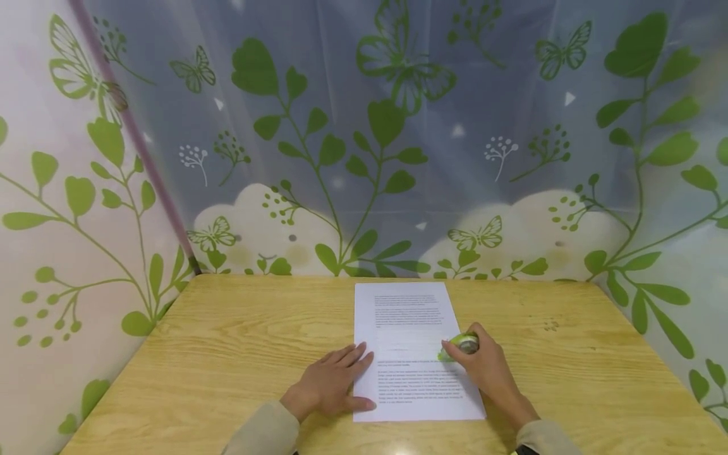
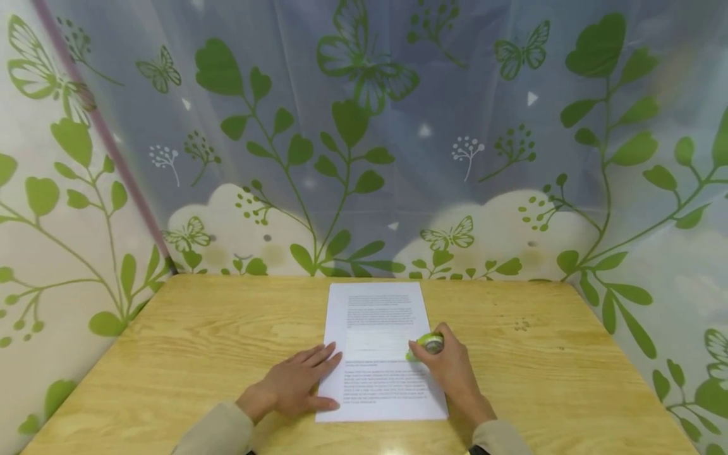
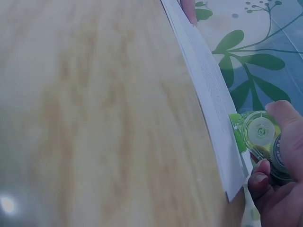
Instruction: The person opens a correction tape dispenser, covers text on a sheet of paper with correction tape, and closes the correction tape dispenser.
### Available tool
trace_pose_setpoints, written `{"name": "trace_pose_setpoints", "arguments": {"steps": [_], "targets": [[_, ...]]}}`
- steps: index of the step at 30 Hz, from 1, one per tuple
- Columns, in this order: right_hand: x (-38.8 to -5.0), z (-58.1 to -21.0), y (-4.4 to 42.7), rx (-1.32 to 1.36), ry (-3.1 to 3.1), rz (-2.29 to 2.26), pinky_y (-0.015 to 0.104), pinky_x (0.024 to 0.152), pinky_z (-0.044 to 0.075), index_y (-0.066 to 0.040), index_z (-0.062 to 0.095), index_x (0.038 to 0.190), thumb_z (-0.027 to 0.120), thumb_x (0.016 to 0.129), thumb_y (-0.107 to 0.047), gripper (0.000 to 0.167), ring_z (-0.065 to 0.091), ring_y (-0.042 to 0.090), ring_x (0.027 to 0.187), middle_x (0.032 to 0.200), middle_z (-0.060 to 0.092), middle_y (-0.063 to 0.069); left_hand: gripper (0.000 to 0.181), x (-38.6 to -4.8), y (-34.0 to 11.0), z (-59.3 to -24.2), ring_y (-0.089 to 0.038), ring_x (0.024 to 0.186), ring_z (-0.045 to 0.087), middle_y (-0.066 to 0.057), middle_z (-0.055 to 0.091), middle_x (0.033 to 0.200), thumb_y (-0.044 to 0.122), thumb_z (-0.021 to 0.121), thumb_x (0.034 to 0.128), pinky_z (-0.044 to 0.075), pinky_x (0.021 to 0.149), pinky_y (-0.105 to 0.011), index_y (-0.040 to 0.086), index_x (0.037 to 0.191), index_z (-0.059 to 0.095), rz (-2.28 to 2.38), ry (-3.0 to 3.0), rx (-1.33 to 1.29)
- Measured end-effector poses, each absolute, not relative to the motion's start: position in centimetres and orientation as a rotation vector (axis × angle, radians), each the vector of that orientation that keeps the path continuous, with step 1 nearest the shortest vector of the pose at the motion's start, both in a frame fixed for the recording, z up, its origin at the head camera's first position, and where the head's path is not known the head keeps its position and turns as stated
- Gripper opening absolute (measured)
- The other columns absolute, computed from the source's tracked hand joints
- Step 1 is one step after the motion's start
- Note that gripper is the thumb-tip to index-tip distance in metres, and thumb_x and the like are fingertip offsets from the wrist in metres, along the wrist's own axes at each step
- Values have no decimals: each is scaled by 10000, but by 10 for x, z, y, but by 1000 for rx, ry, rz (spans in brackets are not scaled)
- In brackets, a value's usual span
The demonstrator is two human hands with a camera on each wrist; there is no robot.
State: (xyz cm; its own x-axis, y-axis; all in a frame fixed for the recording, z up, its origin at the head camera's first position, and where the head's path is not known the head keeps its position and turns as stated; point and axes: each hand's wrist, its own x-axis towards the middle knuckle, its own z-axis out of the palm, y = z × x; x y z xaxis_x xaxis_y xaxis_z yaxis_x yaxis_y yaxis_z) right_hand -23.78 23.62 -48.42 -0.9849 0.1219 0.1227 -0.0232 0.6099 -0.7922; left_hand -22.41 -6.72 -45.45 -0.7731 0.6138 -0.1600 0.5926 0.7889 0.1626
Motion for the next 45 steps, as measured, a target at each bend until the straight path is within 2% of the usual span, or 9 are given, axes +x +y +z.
{"name": "trace_pose_setpoints", "arguments": {"steps": [7,15,45], "targets": [[-237,-482,241,-60,-2681,1286,251,533,424,-70,469,908,743,845,-310,370,499,151,643,781,580,50,834,-226,-67,-457,-282,1408,229,-75,226,1561,643,498,879,267,1092,-476,136,1510,297,168,2772,969],[-236,-480,247,-65,-2703,1275,250,513,408,-60,456,924,725,848,-384,428,485,146,630,778,572,49,836,-224,-66,-455,-264,1408,234,-57,234,1561,651,507,870,270,1093,-462,152,1509,303,157,2778,954],[-232,-482,263,-93,-2695,1361,260,474,376,-46,426,933,700,849,-448,494,430,149,576,749,506,65,834,-225,-66,-456,-261,1414,218,-49,224,1565,636,521,869,265,1093,-473,154,1512,298,189,2758,933]]}}
